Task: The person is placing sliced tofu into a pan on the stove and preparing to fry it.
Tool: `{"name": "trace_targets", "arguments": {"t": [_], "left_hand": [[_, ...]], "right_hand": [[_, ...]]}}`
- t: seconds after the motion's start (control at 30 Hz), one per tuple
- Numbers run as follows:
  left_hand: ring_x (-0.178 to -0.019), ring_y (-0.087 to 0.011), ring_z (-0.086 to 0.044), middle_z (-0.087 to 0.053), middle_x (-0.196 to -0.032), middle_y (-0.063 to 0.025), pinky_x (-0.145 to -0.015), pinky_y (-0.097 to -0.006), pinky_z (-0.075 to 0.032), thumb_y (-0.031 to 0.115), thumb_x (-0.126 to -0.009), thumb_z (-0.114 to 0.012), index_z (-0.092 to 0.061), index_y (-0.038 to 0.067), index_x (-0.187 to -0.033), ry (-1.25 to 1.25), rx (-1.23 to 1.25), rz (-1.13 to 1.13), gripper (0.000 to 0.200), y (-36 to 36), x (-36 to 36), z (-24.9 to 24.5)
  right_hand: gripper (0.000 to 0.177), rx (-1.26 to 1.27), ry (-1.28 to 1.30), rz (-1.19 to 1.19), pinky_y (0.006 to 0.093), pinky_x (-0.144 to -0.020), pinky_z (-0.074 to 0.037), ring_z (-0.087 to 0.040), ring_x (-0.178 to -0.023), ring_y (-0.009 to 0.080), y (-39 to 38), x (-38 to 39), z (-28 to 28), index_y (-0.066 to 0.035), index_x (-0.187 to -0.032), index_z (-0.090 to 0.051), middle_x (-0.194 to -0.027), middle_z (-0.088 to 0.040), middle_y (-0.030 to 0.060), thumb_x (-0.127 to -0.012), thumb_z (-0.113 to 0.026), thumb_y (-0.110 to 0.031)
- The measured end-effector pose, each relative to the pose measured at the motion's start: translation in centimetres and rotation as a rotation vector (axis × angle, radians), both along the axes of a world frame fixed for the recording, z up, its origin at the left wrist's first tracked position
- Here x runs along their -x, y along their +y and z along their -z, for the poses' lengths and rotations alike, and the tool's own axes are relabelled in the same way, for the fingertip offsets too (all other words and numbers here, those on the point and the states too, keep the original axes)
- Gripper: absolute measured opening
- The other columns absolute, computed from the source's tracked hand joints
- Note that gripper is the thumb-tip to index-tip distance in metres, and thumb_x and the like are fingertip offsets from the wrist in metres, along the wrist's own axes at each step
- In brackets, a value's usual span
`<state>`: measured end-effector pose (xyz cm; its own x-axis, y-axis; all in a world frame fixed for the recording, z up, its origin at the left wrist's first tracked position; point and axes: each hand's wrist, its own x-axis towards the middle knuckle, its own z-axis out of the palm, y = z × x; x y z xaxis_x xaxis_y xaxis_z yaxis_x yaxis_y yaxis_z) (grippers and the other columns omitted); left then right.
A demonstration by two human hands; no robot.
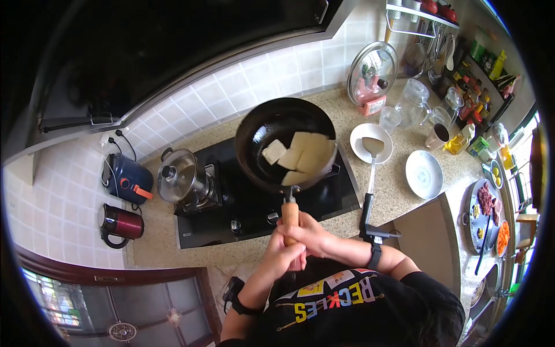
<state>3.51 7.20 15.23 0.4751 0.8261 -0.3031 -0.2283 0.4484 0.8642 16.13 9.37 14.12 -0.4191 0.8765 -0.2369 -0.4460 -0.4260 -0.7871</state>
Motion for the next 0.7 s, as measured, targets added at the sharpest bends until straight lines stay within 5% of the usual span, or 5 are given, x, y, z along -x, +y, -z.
{"name": "trace_targets", "arguments": {"t": [0.17,0.3,0.53,0.7], "left_hand": [[-0.053,-0.0145,-0.055,-0.051,-0.069,-0.0075,-0.043,-0.0267,-0.047,0.004,-0.075,-0.052,-0.032,0.005,-0.118,-0.013,-0.018,0.028,0.047,4.3,-1.9,0.1],[-0.053,-0.014,-0.055,-0.051,-0.067,-0.0069,-0.045,-0.026,-0.047,0.005,-0.078,-0.051,-0.032,0.003,-0.116,-0.022,-0.015,0.074,0.043,2.8,-2.5,0.4],[-0.052,-0.0133,-0.054,-0.051,-0.066,-0.0067,-0.047,-0.0266,-0.048,0.006,-0.08,-0.051,-0.036,0.001,-0.111,0.071,0.048,0.163,0.035,-1.7,0.9,-1.4],[-0.052,-0.0146,-0.055,-0.051,-0.068,-0.0076,-0.044,-0.0272,-0.048,0.005,-0.078,-0.051,-0.033,0.003,-0.114,0.038,-0.029,0.038,0.04,-0.2,1.6,0.0]], "right_hand": [[0.034,-0.055,-0.046,0.097,0.0241,-0.028,-0.043,-0.051,-0.037,0.0165,4.1,-0.9,1.5,0.006,-0.094,-0.046,-0.07,-0.056,0.0125,-0.085,-0.057,-0.024],[0.039,-0.02,-0.089,0.13,0.0261,-0.058,-0.05,-0.057,-0.071,0.014,1.9,-2.2,1.5,0.004,-0.1,-0.047,-0.082,-0.056,0.0091,-0.082,-0.063,-0.026],[0.041,0.025,0.023,0.067,0.0273,-0.07,-0.049,-0.057,-0.078,0.0137,-2.9,0.2,0.2,0.003,-0.102,-0.045,-0.084,-0.056,0.0087,-0.081,-0.066,-0.025],[0.045,-0.043,-0.012,-0.002,0.0263,-0.06,-0.05,-0.058,-0.072,0.0138,-0.2,1.4,0.7,0.005,-0.106,-0.045,-0.082,-0.057,0.0094,-0.081,-0.064,-0.028]]}}
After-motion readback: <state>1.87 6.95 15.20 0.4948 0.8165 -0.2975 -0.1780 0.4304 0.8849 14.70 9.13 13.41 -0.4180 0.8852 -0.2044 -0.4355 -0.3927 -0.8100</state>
